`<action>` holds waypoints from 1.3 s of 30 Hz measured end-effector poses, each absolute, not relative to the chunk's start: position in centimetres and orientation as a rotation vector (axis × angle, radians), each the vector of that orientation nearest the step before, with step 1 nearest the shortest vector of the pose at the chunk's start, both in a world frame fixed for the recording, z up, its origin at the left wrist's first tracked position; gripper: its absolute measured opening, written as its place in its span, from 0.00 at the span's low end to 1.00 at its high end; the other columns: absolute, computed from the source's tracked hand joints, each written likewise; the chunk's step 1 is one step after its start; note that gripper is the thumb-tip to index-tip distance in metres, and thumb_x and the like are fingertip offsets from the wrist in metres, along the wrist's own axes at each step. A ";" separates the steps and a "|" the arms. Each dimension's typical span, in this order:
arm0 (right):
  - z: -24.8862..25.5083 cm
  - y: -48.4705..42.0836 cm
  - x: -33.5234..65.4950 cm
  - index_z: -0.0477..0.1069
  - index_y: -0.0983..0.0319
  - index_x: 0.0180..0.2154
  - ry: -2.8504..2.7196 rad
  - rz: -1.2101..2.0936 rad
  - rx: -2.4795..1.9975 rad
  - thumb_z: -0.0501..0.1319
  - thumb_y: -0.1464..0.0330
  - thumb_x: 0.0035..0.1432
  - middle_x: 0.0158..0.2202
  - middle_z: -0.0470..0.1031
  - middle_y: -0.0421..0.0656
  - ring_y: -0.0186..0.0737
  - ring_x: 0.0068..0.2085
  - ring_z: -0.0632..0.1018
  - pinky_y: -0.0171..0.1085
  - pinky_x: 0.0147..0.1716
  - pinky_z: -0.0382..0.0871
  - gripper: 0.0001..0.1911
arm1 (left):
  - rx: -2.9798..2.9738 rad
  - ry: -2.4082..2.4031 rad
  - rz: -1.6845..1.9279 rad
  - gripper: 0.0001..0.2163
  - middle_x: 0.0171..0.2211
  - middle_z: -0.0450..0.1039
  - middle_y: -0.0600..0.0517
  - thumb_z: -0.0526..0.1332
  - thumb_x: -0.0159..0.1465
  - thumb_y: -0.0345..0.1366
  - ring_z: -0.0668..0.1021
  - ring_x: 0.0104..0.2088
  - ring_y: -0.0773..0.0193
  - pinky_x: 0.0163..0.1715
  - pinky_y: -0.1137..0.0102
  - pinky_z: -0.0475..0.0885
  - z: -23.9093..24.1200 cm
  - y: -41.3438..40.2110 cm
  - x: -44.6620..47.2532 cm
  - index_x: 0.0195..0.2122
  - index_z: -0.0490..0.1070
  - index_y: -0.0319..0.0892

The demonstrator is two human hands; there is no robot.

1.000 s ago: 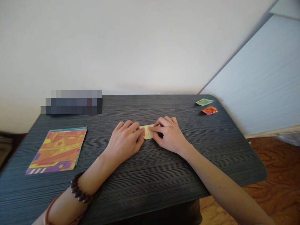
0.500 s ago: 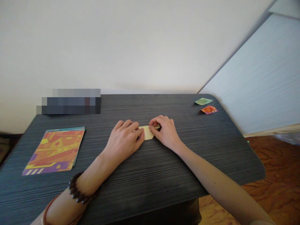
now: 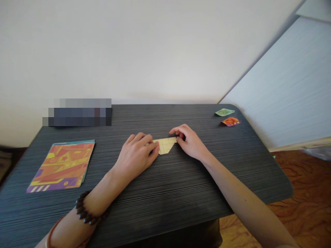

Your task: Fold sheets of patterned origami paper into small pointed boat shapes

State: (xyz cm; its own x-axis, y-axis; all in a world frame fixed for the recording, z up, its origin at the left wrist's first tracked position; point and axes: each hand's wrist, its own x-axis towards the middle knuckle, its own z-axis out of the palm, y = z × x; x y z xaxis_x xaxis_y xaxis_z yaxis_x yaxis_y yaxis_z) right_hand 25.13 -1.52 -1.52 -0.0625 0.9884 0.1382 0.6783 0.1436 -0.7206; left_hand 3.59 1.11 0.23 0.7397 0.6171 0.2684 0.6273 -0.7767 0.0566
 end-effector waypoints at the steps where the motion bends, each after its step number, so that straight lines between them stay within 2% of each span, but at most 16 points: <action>1: -1.5 -1.6 25.1 0.70 0.59 0.42 -1.808 0.631 -1.595 0.52 0.80 0.53 0.37 0.65 0.41 0.32 0.32 0.69 0.35 0.36 0.65 0.18 | -2.917 -1.028 -0.454 0.12 0.30 0.71 0.51 0.52 0.66 0.38 0.71 0.35 0.59 0.34 0.64 0.63 0.1 1.2 3.5 0.35 0.76 0.44; 4: -1.4 -2.0 24.7 0.69 0.58 0.46 -1.854 0.559 -1.615 0.55 0.70 0.59 0.41 0.66 0.43 0.34 0.35 0.70 0.38 0.39 0.65 0.13 | -3.009 -1.031 -0.579 0.11 0.31 0.70 0.51 0.53 0.65 0.38 0.70 0.35 0.61 0.35 0.66 0.65 -0.5 1.7 3.0 0.38 0.75 0.44; 8: -1.3 -2.4 24.0 0.71 0.56 0.41 -1.989 0.430 -1.664 0.59 0.61 0.58 0.43 0.67 0.43 0.42 0.44 0.69 0.44 0.45 0.61 0.10 | -3.111 -1.180 -0.778 0.09 0.35 0.70 0.50 0.56 0.63 0.36 0.70 0.37 0.62 0.40 0.66 0.68 -1.3 2.3 2.8 0.39 0.74 0.42; 13: -1.2 -2.4 23.9 0.71 0.57 0.37 -2.034 0.450 -1.640 0.58 0.62 0.59 0.43 0.69 0.43 0.42 0.44 0.69 0.42 0.44 0.60 0.07 | -3.042 -1.288 -0.749 0.15 0.44 0.67 0.46 0.58 0.62 0.39 0.67 0.46 0.56 0.48 0.59 0.65 -1.5 2.3 2.9 0.48 0.71 0.42; 18: -1.1 -2.3 24.3 0.71 0.58 0.37 -2.070 0.454 -1.594 0.58 0.59 0.59 0.43 0.69 0.43 0.41 0.44 0.69 0.42 0.44 0.60 0.09 | -3.108 -1.207 -0.737 0.11 0.43 0.70 0.47 0.56 0.64 0.38 0.68 0.45 0.57 0.45 0.60 0.65 -1.7 2.4 2.8 0.44 0.74 0.45; 21: -1.2 -2.3 24.1 0.71 0.59 0.36 -2.097 0.438 -1.531 0.58 0.62 0.60 0.43 0.69 0.43 0.40 0.45 0.69 0.41 0.44 0.61 0.08 | -3.133 -1.200 -0.777 0.10 0.43 0.71 0.48 0.55 0.65 0.37 0.69 0.44 0.58 0.46 0.60 0.66 -1.8 2.5 2.8 0.42 0.74 0.45; 27: -0.7 -2.3 23.4 0.69 0.60 0.36 -2.092 0.305 -1.452 0.53 0.66 0.63 0.42 0.70 0.44 0.40 0.43 0.70 0.41 0.44 0.62 0.07 | -3.183 -1.476 -1.057 0.14 0.45 0.74 0.46 0.53 0.65 0.40 0.72 0.46 0.58 0.50 0.59 0.67 -0.9 2.3 3.0 0.48 0.71 0.41; 28: -0.5 -2.4 23.3 0.69 0.60 0.37 -2.084 0.268 -1.436 0.53 0.66 0.63 0.43 0.70 0.44 0.40 0.44 0.70 0.41 0.44 0.62 0.08 | -3.198 -1.629 -1.145 0.16 0.45 0.74 0.46 0.51 0.66 0.42 0.74 0.44 0.59 0.48 0.60 0.69 -0.7 2.2 3.0 0.49 0.70 0.41; 30: -0.3 -2.5 23.2 0.69 0.60 0.37 -2.074 0.196 -1.398 0.52 0.65 0.64 0.43 0.71 0.44 0.39 0.44 0.71 0.41 0.44 0.62 0.08 | -3.216 -2.023 -1.303 0.20 0.44 0.75 0.46 0.49 0.66 0.46 0.78 0.33 0.62 0.37 0.64 0.75 -0.1 2.1 3.1 0.51 0.68 0.40; 32: -0.1 -2.6 23.2 0.69 0.59 0.37 -2.080 0.146 -1.373 0.52 0.65 0.64 0.44 0.71 0.44 0.40 0.44 0.71 0.41 0.45 0.62 0.09 | -3.279 -2.335 -1.351 0.23 0.40 0.76 0.46 0.49 0.65 0.50 0.78 0.24 0.65 0.24 0.69 0.75 0.2 2.1 3.1 0.49 0.69 0.38; 33: 0.0 -2.7 23.2 0.69 0.59 0.37 -2.087 0.136 -1.370 0.52 0.65 0.64 0.44 0.71 0.44 0.40 0.44 0.71 0.42 0.45 0.62 0.08 | -3.344 -2.411 -1.328 0.23 0.37 0.77 0.46 0.51 0.63 0.52 0.77 0.23 0.65 0.21 0.70 0.75 0.4 2.1 3.1 0.47 0.70 0.37; 36: -0.1 -2.8 23.2 0.69 0.58 0.36 -2.101 0.162 -1.351 0.53 0.66 0.63 0.44 0.72 0.44 0.41 0.44 0.71 0.43 0.46 0.62 0.08 | -3.520 -2.407 -1.181 0.20 0.29 0.76 0.49 0.57 0.60 0.50 0.78 0.24 0.64 0.20 0.73 0.75 0.4 2.2 3.1 0.42 0.73 0.37; 39: -0.2 -2.9 22.9 0.67 0.58 0.36 -2.022 0.286 -1.280 0.54 0.66 0.61 0.45 0.70 0.45 0.41 0.46 0.71 0.44 0.48 0.63 0.05 | -3.549 -2.333 -1.130 0.17 0.27 0.75 0.51 0.59 0.59 0.47 0.77 0.22 0.67 0.23 0.73 0.75 0.2 2.3 3.0 0.40 0.73 0.38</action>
State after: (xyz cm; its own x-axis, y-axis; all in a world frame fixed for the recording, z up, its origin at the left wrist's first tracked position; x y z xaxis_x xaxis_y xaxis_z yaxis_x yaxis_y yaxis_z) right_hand 22.87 -2.88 -0.21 -0.2522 0.8564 0.4506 0.6979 0.4835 -0.5283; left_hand 3.04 2.25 0.15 0.5434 0.8068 -0.2319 0.3184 0.0575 0.9462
